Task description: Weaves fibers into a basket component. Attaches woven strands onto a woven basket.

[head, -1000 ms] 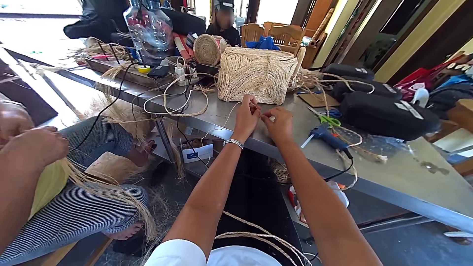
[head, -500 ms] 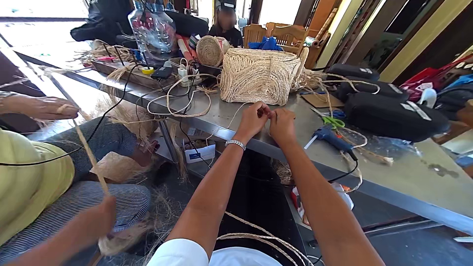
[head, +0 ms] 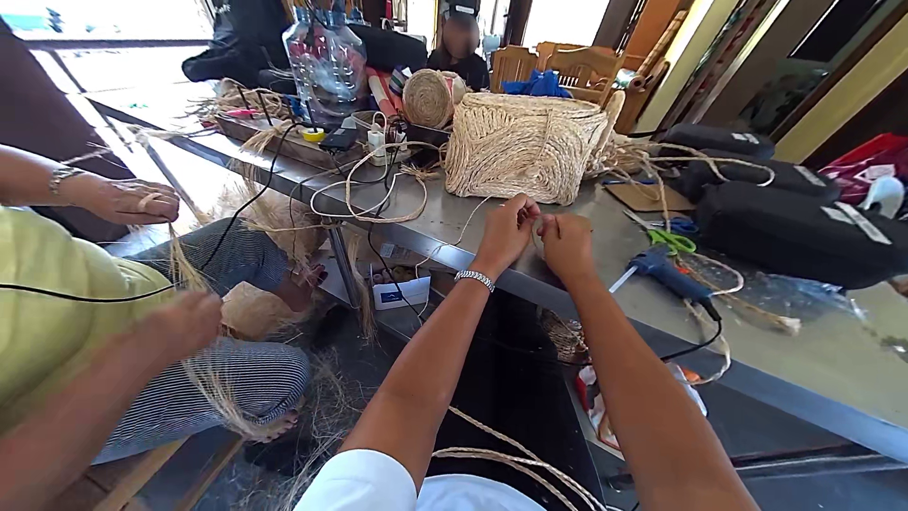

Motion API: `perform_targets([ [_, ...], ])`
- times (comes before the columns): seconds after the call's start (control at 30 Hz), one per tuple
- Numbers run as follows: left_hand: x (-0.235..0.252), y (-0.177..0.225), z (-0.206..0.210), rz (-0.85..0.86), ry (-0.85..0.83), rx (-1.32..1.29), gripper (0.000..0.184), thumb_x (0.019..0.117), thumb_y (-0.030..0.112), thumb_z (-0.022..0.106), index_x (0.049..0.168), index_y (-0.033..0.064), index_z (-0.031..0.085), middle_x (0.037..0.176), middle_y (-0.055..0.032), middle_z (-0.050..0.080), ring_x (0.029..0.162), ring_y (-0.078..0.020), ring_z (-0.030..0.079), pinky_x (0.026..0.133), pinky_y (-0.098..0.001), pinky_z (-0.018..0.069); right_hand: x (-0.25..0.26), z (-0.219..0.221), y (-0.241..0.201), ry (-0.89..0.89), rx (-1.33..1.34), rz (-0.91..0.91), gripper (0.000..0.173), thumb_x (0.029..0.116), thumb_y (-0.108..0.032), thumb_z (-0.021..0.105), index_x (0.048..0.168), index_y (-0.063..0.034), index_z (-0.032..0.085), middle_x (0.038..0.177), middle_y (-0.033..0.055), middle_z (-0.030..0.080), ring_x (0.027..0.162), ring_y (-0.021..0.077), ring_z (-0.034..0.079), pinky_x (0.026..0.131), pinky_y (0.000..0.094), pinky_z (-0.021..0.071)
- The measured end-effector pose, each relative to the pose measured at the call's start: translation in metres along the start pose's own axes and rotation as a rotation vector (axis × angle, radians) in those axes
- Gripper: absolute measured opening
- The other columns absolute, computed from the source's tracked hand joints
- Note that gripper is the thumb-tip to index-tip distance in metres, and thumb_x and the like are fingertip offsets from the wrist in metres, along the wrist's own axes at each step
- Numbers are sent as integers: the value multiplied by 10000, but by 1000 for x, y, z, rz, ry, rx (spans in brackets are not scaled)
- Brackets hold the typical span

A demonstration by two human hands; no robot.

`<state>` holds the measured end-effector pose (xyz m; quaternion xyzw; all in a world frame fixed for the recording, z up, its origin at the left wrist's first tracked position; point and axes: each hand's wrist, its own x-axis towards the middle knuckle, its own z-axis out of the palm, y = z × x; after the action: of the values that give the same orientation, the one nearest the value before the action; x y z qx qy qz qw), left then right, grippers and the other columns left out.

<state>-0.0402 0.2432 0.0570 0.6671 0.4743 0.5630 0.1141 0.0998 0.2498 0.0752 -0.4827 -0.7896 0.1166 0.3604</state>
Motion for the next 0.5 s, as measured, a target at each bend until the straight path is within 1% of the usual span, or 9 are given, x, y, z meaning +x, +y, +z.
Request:
perform_targets([
  [0.07,0,0,-1,-11,18,-9,157,971,30,597,1105,-14,666,968,-150,696,868,-234,688,827,-398,570,-1,2,2,71,58,-50,415,1119,-213,396,1082,76,691,951,233,715,924,373,704,879,559,539],
  [0.1,0,0,-1,-21,30,-11,153,961,31,606,1092,-14,670,940,-148,693,843,-228,682,808,-397,567,-2,4,2,93,88,-71,372,1111,-212,432,1136,62,683,940,208,729,892,346,716,861,540,556],
  [0.17,0,1,-2,-54,37,3,157,954,42,613,1088,-8,677,926,-143,690,835,-224,678,802,-397,563,-2,6,3,118,109,-101,323,1080,-220,529,1262,25,632,974,187,738,861,319,728,822,509,581],
  [0.2,0,1,-2,-66,40,13,159,953,45,613,1087,-8,679,928,-145,690,834,-226,678,802,-398,562,-2,7,4,122,100,-111,334,1057,-213,573,1296,17,611,1001,195,735,861,332,725,805,516,579],
  [0.23,-1,1,-1,-70,45,23,164,952,43,609,1087,-12,682,934,-149,693,837,-230,678,805,-401,561,-2,8,4,125,80,-123,336,1033,-192,606,1297,15,603,1025,202,731,865,345,717,788,527,571],
  [0.27,-1,1,-1,-75,44,29,166,952,40,606,1088,-15,682,940,-152,693,840,-234,677,806,-404,561,-3,8,4,128,58,-133,321,1008,-161,630,1274,17,610,1051,206,727,879,358,711,782,541,562],
  [0.33,-1,1,0,-82,34,31,165,953,41,608,1093,-13,679,935,-152,688,840,-235,674,802,-404,559,-3,9,3,140,16,-139,264,982,-121,646,1210,13,650,1079,200,722,920,362,705,807,552,557],
  [0.4,0,2,0,-96,16,32,164,960,50,610,1099,-6,678,938,-150,687,850,-235,675,809,-405,559,-5,7,0,154,-11,-145,214,990,-125,649,1153,9,687,1080,195,721,956,363,700,843,557,551],
  [0.5,0,3,-1,-101,3,39,160,964,54,611,1099,0,677,932,-144,685,845,-231,675,807,-400,560,-5,6,0,190,-29,-140,190,986,-158,673,1081,-3,730,1045,185,732,1004,367,700,885,580,543],
])
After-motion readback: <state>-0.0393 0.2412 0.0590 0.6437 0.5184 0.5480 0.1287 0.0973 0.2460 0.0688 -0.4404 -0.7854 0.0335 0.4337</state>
